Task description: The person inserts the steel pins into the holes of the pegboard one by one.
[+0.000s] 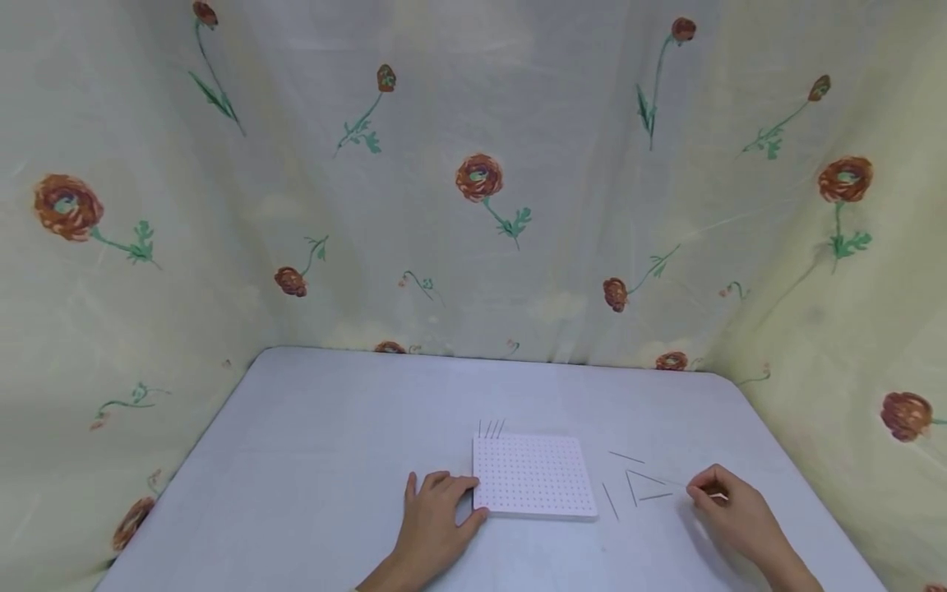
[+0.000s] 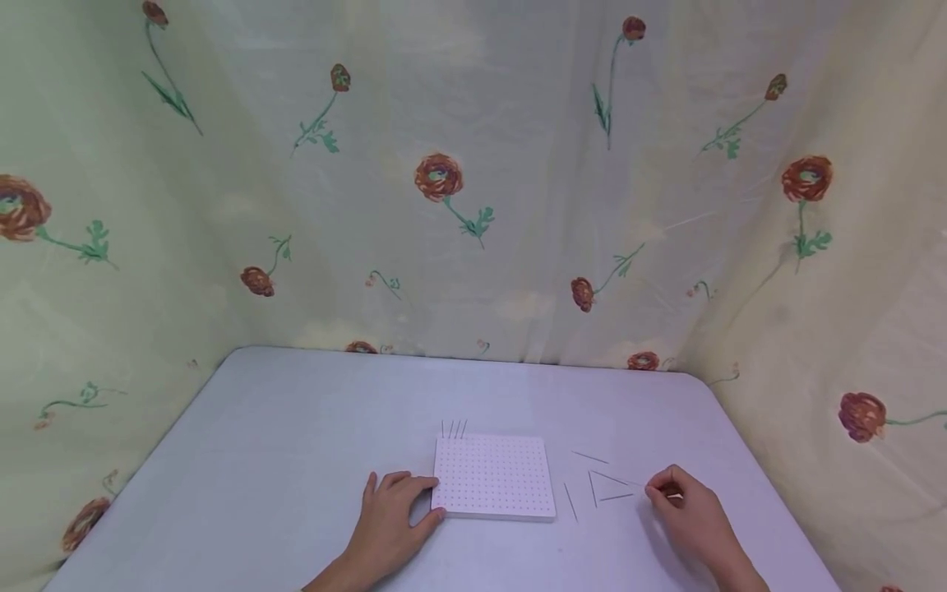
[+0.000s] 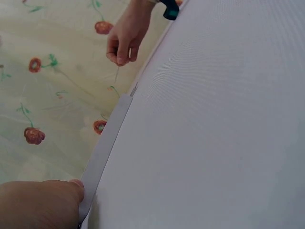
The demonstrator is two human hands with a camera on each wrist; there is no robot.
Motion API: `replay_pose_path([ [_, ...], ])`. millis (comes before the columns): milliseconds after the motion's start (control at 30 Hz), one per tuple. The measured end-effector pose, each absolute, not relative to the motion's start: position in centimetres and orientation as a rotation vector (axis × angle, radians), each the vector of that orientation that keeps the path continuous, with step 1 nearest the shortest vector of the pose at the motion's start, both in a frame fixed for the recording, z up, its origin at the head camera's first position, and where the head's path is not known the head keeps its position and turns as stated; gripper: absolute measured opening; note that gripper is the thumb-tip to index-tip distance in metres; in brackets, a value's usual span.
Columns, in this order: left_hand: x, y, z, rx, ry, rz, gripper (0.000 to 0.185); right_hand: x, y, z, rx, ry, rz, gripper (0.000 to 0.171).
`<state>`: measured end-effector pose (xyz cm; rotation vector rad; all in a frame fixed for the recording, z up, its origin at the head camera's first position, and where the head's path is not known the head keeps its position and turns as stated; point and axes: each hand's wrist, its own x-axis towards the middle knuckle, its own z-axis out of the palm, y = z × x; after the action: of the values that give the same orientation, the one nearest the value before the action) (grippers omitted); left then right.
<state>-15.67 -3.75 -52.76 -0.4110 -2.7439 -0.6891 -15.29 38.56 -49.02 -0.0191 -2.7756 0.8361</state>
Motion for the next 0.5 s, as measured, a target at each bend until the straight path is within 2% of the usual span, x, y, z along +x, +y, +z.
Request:
replay_pose_path([
  [300, -15.59, -3.70, -52.69, -0.403, -2.747, -0.692, 0.042, -15.34, 37.92, -48.38, 0.021, -2.676, 0.947, 0.014],
  [500, -15.62, -3.69, -52.72, -0.404, -2.749, -0.688, 0.042, -15.68, 37.87, -48.21, -0.105, -2.747, 0.972, 0.030],
])
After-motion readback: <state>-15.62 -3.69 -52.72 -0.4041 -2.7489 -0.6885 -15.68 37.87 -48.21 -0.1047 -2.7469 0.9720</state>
